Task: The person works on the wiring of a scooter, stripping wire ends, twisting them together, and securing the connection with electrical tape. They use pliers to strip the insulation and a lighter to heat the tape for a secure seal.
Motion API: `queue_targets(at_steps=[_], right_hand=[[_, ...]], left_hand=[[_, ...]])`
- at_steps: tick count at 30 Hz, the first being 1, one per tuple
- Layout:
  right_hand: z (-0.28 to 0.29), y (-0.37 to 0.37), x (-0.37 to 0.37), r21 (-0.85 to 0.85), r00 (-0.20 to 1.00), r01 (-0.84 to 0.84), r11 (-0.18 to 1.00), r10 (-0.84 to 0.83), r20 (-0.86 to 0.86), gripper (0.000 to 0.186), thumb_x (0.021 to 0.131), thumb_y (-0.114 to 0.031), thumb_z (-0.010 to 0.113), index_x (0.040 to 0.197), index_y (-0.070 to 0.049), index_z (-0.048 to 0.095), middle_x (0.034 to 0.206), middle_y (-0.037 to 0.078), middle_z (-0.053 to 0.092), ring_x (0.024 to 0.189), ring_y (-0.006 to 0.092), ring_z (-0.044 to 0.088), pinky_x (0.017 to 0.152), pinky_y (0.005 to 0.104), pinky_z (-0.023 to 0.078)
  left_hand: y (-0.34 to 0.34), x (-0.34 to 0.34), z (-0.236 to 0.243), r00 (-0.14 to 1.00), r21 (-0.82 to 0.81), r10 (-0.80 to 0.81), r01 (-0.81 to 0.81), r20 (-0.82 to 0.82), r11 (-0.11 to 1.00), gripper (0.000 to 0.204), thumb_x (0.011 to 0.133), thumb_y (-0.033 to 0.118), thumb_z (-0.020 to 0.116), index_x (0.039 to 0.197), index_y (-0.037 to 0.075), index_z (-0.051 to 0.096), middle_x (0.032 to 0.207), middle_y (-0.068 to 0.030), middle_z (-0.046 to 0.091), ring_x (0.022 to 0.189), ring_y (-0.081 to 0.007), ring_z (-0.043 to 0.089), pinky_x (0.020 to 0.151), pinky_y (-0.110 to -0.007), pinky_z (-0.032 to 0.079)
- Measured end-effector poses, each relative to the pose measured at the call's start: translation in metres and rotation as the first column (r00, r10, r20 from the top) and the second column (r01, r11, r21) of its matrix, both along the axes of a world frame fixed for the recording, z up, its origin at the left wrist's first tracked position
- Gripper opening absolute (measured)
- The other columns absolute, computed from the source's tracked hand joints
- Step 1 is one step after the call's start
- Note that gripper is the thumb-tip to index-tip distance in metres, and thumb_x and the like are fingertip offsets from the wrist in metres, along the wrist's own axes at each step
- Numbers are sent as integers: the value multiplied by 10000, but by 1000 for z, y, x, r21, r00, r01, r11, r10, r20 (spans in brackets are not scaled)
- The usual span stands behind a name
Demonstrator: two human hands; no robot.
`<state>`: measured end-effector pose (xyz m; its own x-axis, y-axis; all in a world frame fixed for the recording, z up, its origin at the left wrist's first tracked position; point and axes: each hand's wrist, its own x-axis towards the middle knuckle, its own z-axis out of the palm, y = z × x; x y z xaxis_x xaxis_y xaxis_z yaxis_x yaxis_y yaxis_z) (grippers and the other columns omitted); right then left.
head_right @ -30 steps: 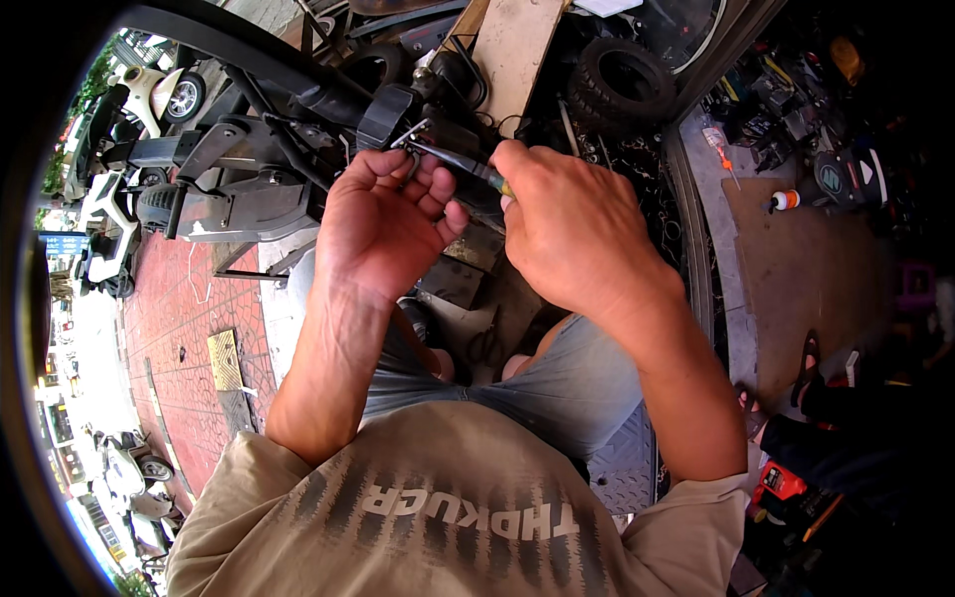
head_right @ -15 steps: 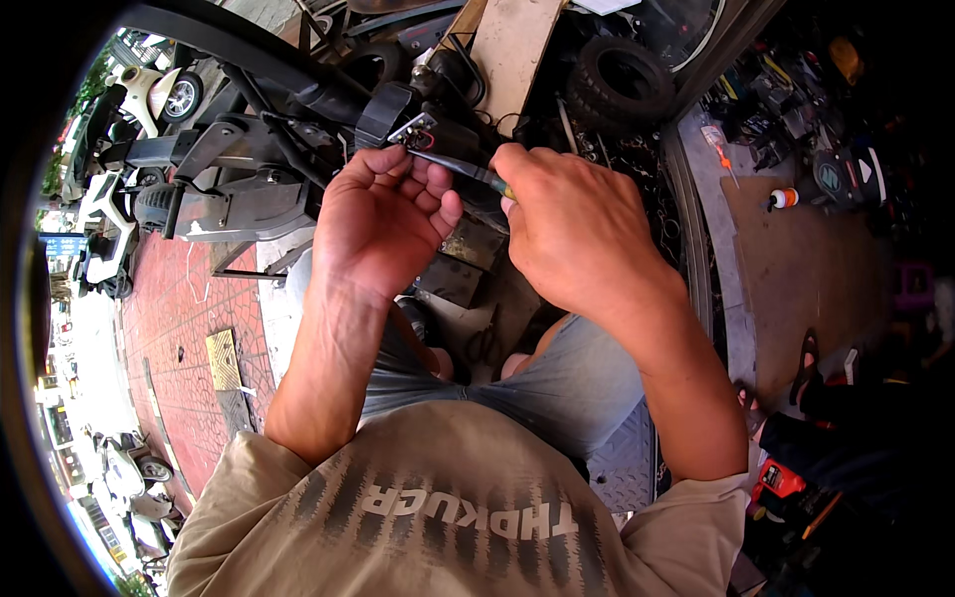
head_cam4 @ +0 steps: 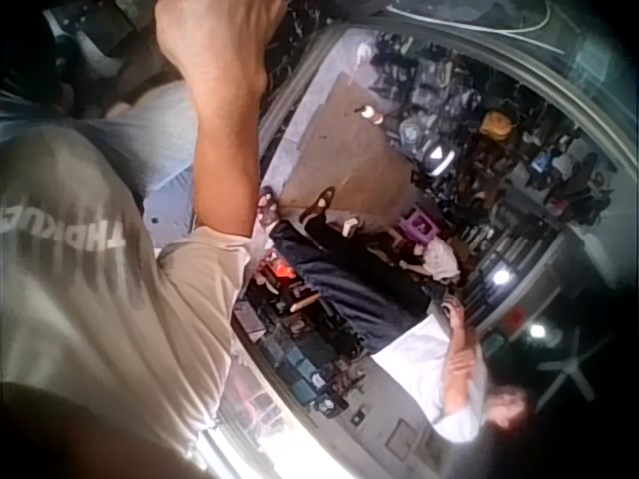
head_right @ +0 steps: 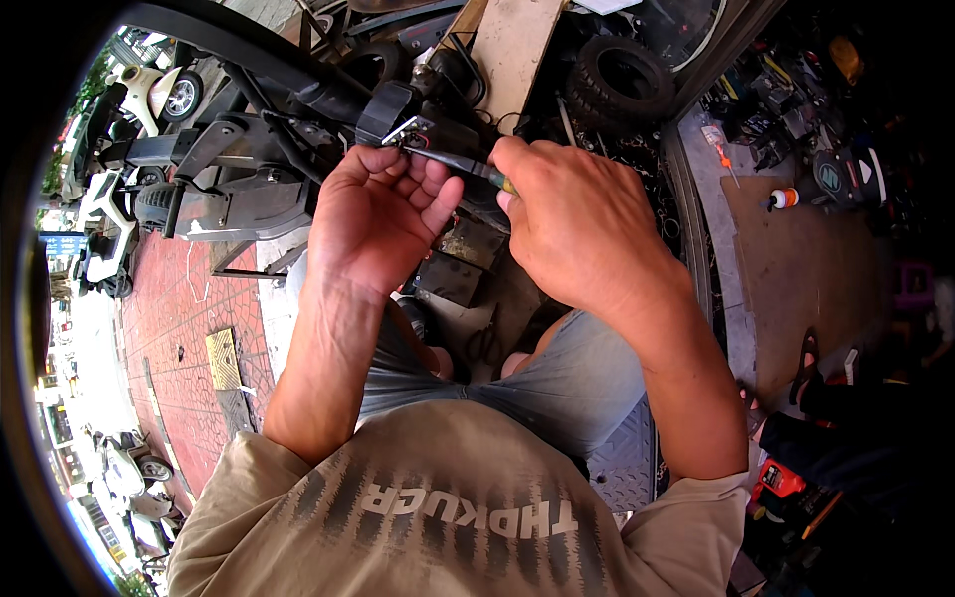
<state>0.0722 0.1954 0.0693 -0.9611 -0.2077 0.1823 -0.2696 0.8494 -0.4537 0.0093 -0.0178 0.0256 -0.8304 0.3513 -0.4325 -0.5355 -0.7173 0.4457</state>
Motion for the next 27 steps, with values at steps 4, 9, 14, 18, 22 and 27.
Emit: queue_targets(at_steps=[4, 9, 14, 18, 22, 27], right_hand=[[1, 1, 1, -2, 1000, 0, 1000, 0, -8, 157, 1013, -98, 710, 1120, 1, 652, 961, 239, 750, 975, 493, 738, 868, 628, 545], [4, 0, 1, 11, 1000, 1, 1000, -2, 27, 164, 1013, -94, 700, 1141, 3, 665, 980, 239, 755, 985, 494, 738, 864, 624, 543], [4, 9, 3, -112, 998, 40, 993, -34, 56, 236, 1032, -96, 716, 1249, -6, 692, 1005, 206, 762, 949, 419, 734, 854, 534, 541], [-12, 13, -17, -460, 994, 93, 883, -112, -15, 255, 1002, -156, 784, 1178, 23, 742, 981, 244, 798, 907, 403, 805, 791, 498, 589], [-30, -13, -54, -595, 947, -52, 802, -150, -285, 310, 955, -163, 852, 1201, 8, 774, 956, 187, 822, 789, 333, 788, 754, 436, 600], [-26, -28, -66, -562, 958, -69, 824, -103, -268, 358, 916, -141, 877, 1236, -22, 770, 1036, 178, 840, 889, 361, 824, 804, 424, 627]], left_hand=[[0, -1, 4, 1000, 16, -9, 8, 4, 1000, 135, 1041, 165, 652, 1028, 39, 699, 973, -79, 726, 960, -266, 751, 1003, -553, 665], [-2, -1, 0, 1000, 44, -13, 13, 1, 999, 157, 1029, 173, 669, 1034, 21, 710, 984, -98, 733, 976, -277, 752, 1015, -558, 660], [-3, 2, 2, 1000, 62, 12, -13, 17, 998, 177, 1024, 177, 676, 1052, 8, 720, 1013, -105, 748, 985, -286, 753, 1036, -570, 647], [4, 3, 1, 1000, 46, 0, 1, -10, 999, 190, 1022, 190, 680, 1072, 12, 726, 1030, -93, 751, 989, -285, 751, 1042, -573, 632], [1, 4, 1, 1000, 29, 4, -4, -6, 1000, 180, 1062, 192, 648, 984, 47, 723, 1079, -112, 799, 1025, -282, 780, 1048, -541, 625], [0, 4, -4, 999, 38, -11, 13, -32, 999, 178, 1066, 207, 656, 1035, 50, 734, 1075, -99, 800, 1000, -261, 784, 997, -522, 629]])
